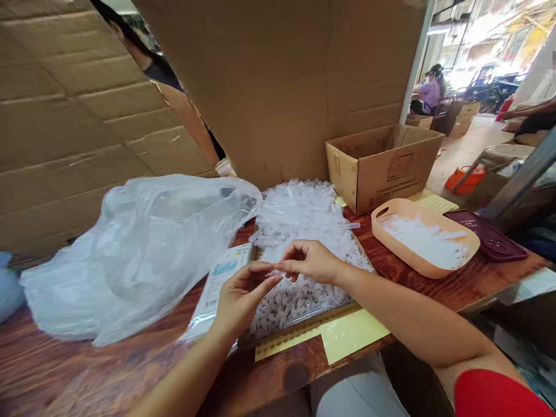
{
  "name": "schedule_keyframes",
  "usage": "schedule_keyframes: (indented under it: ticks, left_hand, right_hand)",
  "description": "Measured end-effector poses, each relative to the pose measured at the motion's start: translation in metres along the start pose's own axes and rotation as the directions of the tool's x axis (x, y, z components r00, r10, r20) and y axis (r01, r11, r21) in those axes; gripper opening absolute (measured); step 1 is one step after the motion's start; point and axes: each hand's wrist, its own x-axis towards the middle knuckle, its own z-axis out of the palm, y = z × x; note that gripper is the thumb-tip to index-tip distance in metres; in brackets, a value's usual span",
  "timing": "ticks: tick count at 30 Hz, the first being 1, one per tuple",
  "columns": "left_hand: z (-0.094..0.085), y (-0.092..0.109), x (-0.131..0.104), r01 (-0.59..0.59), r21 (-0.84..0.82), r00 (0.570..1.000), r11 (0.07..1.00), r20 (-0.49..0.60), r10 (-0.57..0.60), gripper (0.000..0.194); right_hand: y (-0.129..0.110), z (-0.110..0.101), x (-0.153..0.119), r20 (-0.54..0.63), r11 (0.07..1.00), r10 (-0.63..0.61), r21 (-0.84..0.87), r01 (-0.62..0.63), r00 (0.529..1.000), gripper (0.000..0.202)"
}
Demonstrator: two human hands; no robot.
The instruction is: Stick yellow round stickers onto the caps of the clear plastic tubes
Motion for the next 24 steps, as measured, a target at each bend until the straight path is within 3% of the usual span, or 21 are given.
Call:
schedule_keyframes:
  ticks: [13,24]
  left_hand:
    - [-0.0006,-0.0001,-0.0009,-0.285,0.110,0.958,0.952,0.039,0.283,0.008]
    - [0.0003,-0.0023,-0.0011,-0.294,0.117,0.956,0.949,0.016,0.295,0.010]
  right_hand:
    - [0.0084,-0.0011,-0.0011,0.008,0.999,-0.019,0.031,0.019,1.000,0.049]
    - [0.0045,-0.0015,-0.0011,0.004,1.000,0.018,0.007,-0.018,1.000,0.052]
